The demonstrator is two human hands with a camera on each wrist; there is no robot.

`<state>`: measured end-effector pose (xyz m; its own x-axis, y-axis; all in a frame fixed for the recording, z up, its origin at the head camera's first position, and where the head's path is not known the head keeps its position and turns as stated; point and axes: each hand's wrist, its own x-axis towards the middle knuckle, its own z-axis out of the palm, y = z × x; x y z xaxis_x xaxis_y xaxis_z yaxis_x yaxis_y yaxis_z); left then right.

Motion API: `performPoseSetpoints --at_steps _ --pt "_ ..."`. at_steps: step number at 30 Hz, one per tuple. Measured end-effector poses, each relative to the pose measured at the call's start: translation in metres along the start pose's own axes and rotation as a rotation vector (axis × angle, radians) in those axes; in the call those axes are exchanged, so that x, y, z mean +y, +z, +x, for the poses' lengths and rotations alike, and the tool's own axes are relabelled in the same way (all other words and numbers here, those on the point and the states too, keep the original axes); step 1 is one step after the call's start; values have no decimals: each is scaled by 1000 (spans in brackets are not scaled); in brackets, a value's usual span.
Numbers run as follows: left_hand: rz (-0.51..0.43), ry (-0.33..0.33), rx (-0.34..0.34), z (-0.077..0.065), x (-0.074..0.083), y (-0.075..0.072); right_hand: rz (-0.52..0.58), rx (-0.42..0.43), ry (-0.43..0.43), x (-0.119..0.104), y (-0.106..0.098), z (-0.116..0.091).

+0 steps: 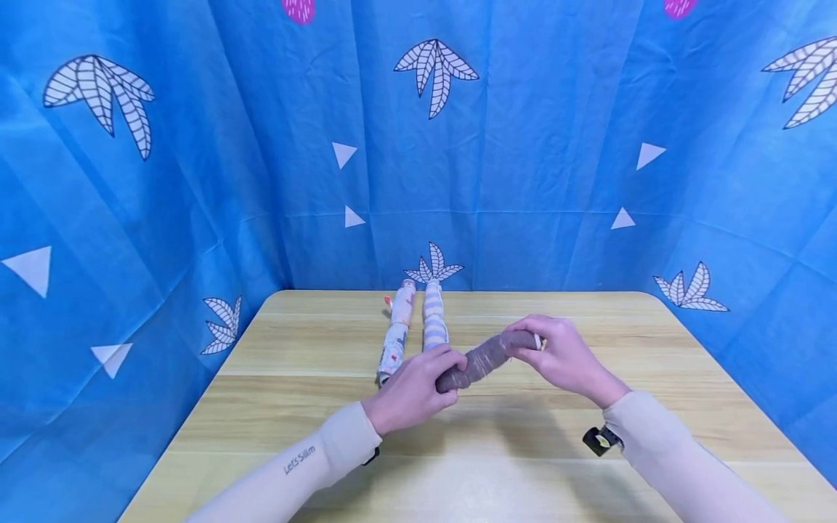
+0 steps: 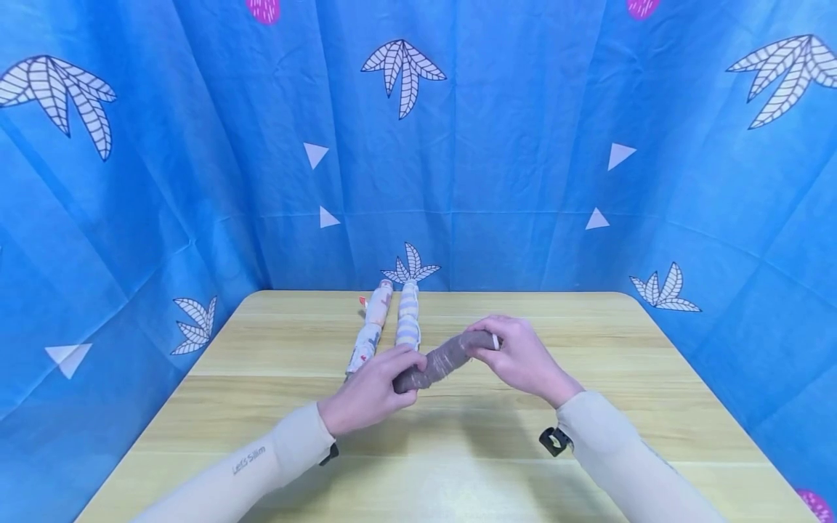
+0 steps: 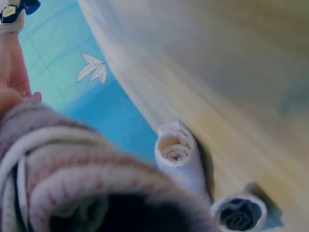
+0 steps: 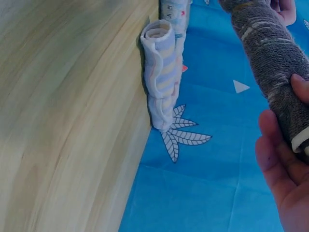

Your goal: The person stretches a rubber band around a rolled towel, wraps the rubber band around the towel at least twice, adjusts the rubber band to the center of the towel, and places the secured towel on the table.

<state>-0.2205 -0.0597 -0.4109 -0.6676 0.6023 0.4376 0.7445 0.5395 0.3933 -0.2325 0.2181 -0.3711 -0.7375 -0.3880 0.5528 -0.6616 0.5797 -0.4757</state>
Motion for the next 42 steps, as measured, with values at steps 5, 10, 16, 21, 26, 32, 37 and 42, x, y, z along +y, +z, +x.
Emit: performPoseSetpoints --at_steps 5,10,16,21,26,32,37,42 --pt "52 53 -62 3 -4 0 42 -43 29 3 4 1" --pt "46 131 -53 1 -13 2 96 -89 78 4 5 1" --pt "-87 106 -48 -3 -19 3 148 -132 157 2 2 1" --pt "-266 -61 -56 -4 -19 3 192 -161 193 3 -2 4" --pt "-365 -241 -67 -1 -17 3 294 -148 237 9 1 7" --pt "-529 -324 -14 4 -17 6 555 -44 312 12 16 12" --pt "-635 -350 47 9 -15 9 698 -36 355 11 34 12" --pt "-662 -389 97 15 -17 14 646 -57 375 6 50 10"
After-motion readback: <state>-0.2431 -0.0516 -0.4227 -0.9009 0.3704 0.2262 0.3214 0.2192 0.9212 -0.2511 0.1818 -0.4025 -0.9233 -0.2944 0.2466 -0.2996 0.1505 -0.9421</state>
